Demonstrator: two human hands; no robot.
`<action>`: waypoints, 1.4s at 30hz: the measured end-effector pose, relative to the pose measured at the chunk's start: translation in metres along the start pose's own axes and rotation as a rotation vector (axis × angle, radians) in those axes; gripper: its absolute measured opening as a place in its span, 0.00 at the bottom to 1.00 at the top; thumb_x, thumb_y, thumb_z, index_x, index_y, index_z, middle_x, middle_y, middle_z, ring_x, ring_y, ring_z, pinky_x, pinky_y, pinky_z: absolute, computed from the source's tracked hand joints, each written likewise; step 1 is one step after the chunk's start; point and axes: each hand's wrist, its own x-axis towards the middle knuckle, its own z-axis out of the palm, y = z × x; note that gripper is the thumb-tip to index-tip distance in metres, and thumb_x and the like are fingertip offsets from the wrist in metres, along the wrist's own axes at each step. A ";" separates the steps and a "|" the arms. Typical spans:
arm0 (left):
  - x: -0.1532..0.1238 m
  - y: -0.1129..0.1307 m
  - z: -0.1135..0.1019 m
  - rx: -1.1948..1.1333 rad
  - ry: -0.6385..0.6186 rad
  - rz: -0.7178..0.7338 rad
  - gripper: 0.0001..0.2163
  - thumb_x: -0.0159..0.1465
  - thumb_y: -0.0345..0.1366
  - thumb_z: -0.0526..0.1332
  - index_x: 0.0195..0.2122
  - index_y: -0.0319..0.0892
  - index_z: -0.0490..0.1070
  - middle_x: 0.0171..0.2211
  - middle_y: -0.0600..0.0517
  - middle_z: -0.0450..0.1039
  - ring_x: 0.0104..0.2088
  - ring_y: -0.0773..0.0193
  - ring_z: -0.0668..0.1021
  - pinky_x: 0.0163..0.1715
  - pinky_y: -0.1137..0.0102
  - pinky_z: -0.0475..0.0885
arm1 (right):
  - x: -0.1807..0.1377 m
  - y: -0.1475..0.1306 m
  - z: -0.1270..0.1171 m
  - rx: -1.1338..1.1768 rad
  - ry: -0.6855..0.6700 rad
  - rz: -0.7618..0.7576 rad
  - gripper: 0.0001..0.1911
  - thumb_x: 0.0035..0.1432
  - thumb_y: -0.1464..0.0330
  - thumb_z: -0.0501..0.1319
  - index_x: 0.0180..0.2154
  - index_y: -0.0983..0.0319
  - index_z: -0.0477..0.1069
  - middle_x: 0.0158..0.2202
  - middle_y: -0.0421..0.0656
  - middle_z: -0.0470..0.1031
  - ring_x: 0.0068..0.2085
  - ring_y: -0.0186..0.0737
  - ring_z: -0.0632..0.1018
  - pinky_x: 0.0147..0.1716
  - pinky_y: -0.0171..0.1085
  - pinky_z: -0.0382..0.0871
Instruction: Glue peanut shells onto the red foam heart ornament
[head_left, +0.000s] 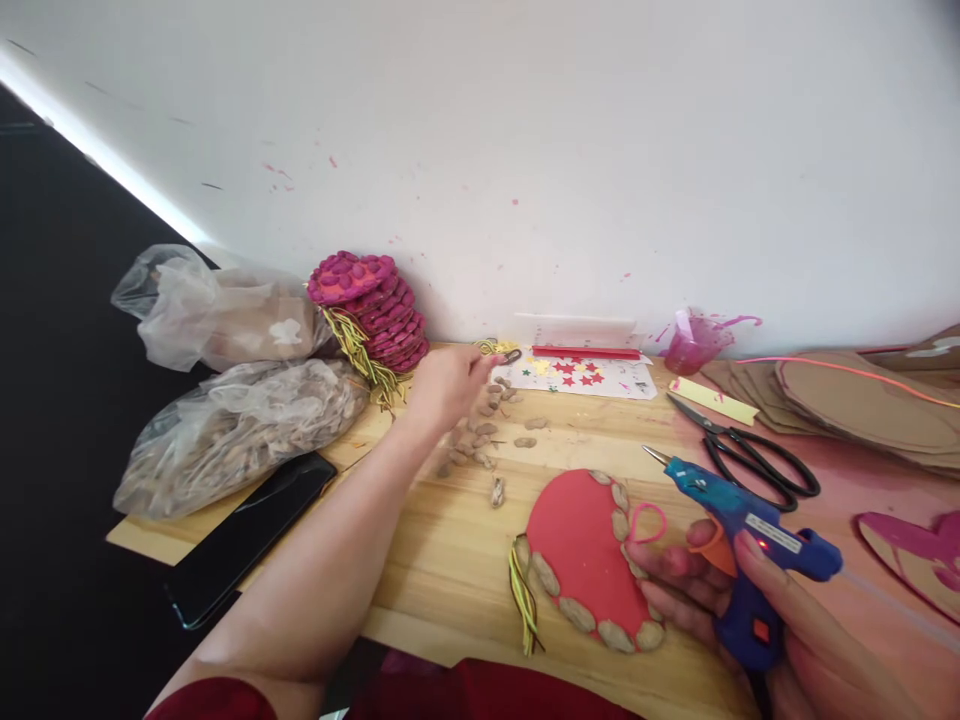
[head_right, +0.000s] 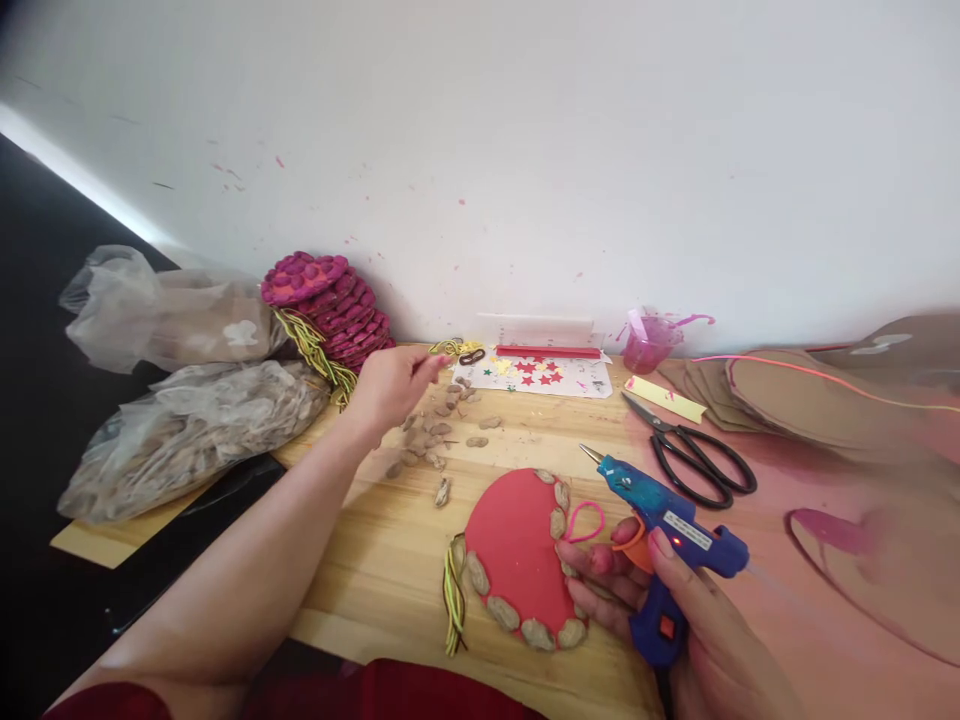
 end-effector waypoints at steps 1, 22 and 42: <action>0.005 -0.011 0.001 -0.009 -0.015 -0.010 0.18 0.70 0.43 0.54 0.30 0.39 0.78 0.29 0.46 0.79 0.32 0.57 0.79 0.37 0.66 0.70 | 0.001 0.001 -0.001 -0.003 -0.009 0.000 0.20 0.44 0.58 0.75 0.39 0.57 0.77 0.30 0.44 0.84 0.42 0.63 0.85 0.46 0.61 0.78; 0.007 -0.028 0.019 0.149 -0.214 0.032 0.14 0.65 0.32 0.56 0.44 0.42 0.80 0.42 0.43 0.82 0.43 0.49 0.81 0.45 0.60 0.73 | 0.000 0.000 0.000 -0.003 -0.166 0.005 0.11 0.50 0.59 0.72 0.32 0.58 0.79 0.36 0.47 0.85 0.49 0.57 0.83 0.50 0.52 0.77; -0.040 0.044 0.019 -0.651 -0.815 0.207 0.11 0.64 0.30 0.59 0.47 0.42 0.76 0.43 0.49 0.82 0.41 0.64 0.82 0.44 0.71 0.75 | -0.018 0.003 0.006 0.016 -0.085 -0.001 0.09 0.55 0.65 0.70 0.36 0.63 0.78 0.37 0.51 0.86 0.44 0.56 0.85 0.48 0.54 0.78</action>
